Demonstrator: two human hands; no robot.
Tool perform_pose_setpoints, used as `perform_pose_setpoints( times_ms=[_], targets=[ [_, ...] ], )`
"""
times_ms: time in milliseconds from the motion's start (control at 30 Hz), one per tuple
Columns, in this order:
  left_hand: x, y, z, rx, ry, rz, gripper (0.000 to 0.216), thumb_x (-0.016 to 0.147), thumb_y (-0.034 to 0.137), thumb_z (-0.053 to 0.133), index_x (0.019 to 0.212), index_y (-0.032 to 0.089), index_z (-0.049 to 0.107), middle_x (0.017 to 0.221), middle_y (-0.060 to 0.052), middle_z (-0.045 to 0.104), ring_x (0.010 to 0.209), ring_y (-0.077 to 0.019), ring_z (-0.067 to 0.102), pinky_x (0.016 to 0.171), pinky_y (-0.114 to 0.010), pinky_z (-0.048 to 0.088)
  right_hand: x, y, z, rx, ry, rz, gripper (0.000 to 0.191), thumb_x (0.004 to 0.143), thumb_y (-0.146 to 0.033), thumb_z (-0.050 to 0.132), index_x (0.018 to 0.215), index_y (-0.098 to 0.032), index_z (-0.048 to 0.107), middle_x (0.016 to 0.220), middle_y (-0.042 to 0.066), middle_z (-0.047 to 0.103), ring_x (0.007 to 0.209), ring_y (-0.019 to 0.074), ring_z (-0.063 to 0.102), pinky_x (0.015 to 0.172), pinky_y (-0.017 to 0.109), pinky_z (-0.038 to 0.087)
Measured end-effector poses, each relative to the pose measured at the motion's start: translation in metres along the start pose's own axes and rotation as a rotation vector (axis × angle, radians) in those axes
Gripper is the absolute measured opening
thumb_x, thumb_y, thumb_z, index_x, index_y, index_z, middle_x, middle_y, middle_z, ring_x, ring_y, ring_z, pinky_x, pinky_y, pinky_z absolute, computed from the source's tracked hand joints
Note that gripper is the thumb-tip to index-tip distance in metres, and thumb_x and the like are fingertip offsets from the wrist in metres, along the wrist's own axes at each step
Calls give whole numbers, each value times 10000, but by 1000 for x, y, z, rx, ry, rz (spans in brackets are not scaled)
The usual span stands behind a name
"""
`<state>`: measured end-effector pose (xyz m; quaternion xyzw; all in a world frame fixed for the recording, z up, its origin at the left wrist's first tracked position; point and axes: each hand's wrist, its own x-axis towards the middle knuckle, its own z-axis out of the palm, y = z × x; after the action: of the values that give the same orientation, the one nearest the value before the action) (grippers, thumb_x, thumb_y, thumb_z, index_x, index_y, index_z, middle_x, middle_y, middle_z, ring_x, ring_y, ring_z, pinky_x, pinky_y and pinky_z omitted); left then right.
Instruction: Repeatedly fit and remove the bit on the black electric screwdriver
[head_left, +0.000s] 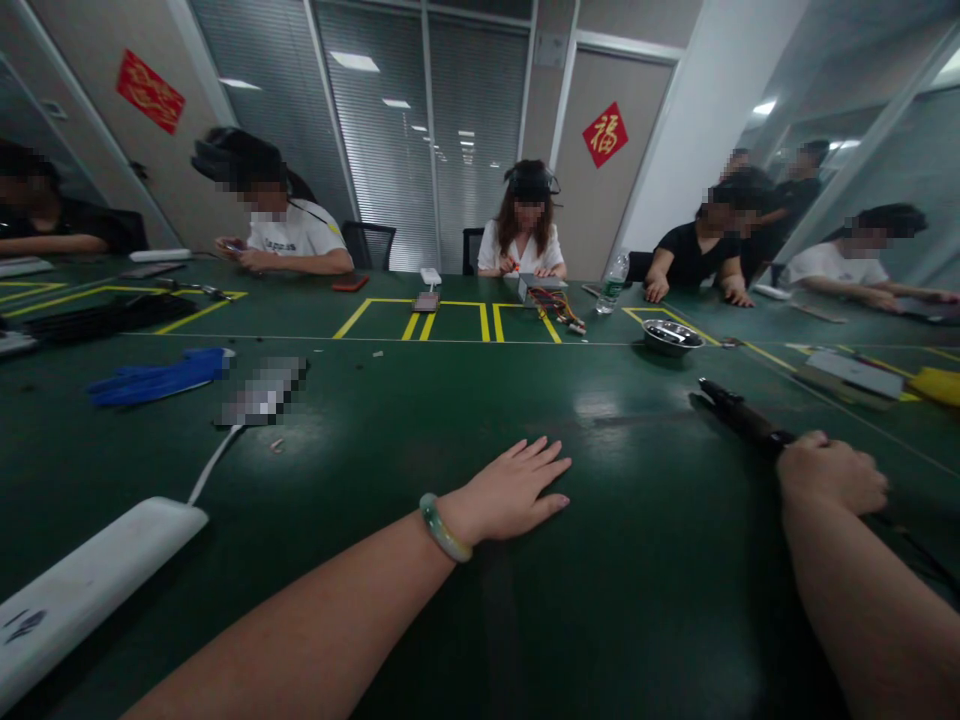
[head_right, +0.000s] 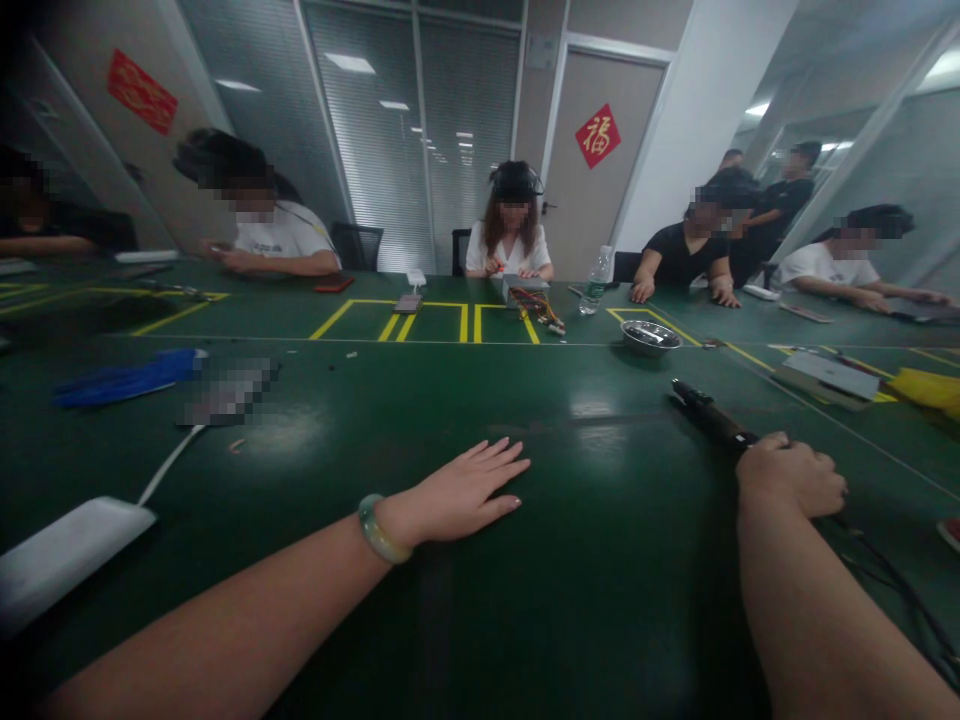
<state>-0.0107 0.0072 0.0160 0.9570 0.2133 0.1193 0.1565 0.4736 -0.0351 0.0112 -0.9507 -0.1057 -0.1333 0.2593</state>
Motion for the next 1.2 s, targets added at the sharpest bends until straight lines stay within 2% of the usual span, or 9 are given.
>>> perform_pose_setpoints(
  times_ms=[100, 300, 567, 700, 833, 933, 1067, 1133, 1200],
  targets=[
    [1, -1, 1, 7, 10, 7, 582, 987, 543, 280, 1494, 257, 275, 1578, -27, 203, 1462, -216, 145, 1192, -413, 136, 7, -7, -3, -101, -134, 50, 629, 898, -425, 258, 1235, -49, 633, 1065, 367, 569, 1141, 421, 508, 728, 534, 333],
    [1, -1, 1, 11, 17, 14, 582, 988, 543, 280, 1497, 262, 264, 1576, -30, 208, 1460, -217, 156, 1189, -423, 149, 6, -12, -8, -158, -177, 76, 629, 901, -432, 294, 1171, 0, 662, 956, 381, 581, 1133, 392, 530, 691, 485, 311],
    [0, 0, 0, 26, 17, 8, 580, 986, 542, 280, 1492, 259, 282, 1575, -28, 212, 1461, -220, 150, 1186, -422, 158, 10, -2, 0, -144, -135, 51, 633, 914, -420, 257, 1163, -8, 667, 1015, 376, 588, 1124, 385, 552, 703, 482, 328],
    [1, 0, 1, 17, 16, -7, 593, 981, 555, 281, 1495, 259, 271, 1577, -29, 209, 1463, -224, 139, 1184, -425, 159, -5, -11, -11, -161, -171, 8, 654, 921, -454, 238, 1166, -31, 672, 1081, 352, 599, 1116, 401, 558, 707, 478, 355],
    [3, 3, -3, 0, 29, 5, 608, 974, 557, 313, 1495, 248, 267, 1572, -42, 225, 1460, -228, 154, 1180, -434, 184, -41, -35, -27, -189, -238, -228, 687, 940, -484, 186, 1099, -66, 708, 1067, 318, 622, 1054, 407, 582, 691, 461, 377],
    [6, 9, -7, -2, 83, 63, 538, 985, 483, 360, 1467, 244, 332, 1540, -35, 316, 1444, -202, 222, 1176, -404, 222, -81, -56, -30, -165, -289, -412, 700, 945, -545, 171, 1010, -140, 738, 1002, 240, 665, 968, 358, 615, 701, 413, 398],
    [8, 18, -12, 7, 152, 206, 415, 984, 346, 423, 1386, 250, 459, 1455, -12, 461, 1389, -170, 349, 1166, -361, 264, -161, -85, -32, -50, -376, -735, 705, 948, -604, 162, 867, -190, 727, 879, 137, 694, 831, 240, 628, 702, 311, 404],
    [8, 23, -15, 13, 185, 259, 383, 979, 293, 429, 1352, 245, 500, 1424, -8, 497, 1373, -166, 372, 1164, -358, 269, -207, -99, -37, 46, -416, -958, 662, 969, -563, 173, 822, -187, 699, 867, 117, 689, 817, 210, 617, 719, 290, 406],
    [7, 26, -19, 10, 236, 244, 362, 972, 273, 426, 1316, 247, 535, 1396, -12, 524, 1350, -172, 402, 1156, -367, 287, -251, -112, -43, 157, -482, -1168, 575, 988, -498, 214, 814, -200, 674, 856, 86, 681, 841, 196, 604, 781, 288, 416]
  ],
)
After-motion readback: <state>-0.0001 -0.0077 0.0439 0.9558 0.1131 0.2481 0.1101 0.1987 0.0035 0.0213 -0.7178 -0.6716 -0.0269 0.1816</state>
